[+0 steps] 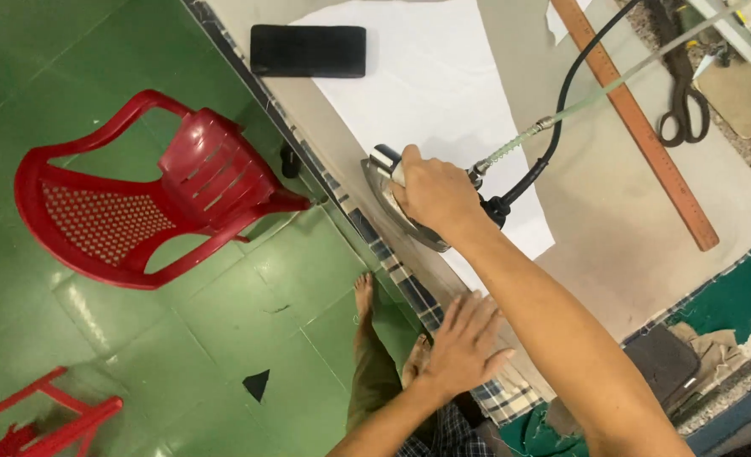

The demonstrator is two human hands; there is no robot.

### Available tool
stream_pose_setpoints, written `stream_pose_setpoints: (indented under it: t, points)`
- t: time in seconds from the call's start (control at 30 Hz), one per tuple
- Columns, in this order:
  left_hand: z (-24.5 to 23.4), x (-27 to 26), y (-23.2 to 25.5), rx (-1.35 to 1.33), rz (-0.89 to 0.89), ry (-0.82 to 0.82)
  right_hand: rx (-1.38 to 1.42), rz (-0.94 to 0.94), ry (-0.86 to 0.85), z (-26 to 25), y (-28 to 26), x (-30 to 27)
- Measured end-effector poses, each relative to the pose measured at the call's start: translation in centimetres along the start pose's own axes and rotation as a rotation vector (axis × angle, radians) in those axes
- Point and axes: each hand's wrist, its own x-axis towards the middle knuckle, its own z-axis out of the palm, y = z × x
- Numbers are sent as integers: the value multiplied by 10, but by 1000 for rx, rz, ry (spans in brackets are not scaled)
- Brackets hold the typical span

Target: The person irons a white fabric piece on a work table using a steam iron and a black pressing block, then uses shears to trim the fabric edges. The person handles the fabric and tools directly, smoothing and cutting the material.

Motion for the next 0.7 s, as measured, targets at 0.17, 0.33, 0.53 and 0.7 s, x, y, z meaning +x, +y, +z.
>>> stream_pose_setpoints:
  t: [0.17,0.33,0.53,0.7]
  points:
    - [19,-2,47,-47,-23,-113,-13,16,11,11,12,-15]
    - [38,-12,49,44,14,-93,-4,-1,1,15,20,-40]
    - [37,-13,47,49,89,-66,-33,20,-56,19,28,-58]
    - [30,-11,48,54,143,24,-33,-10,-33,26,34,-70]
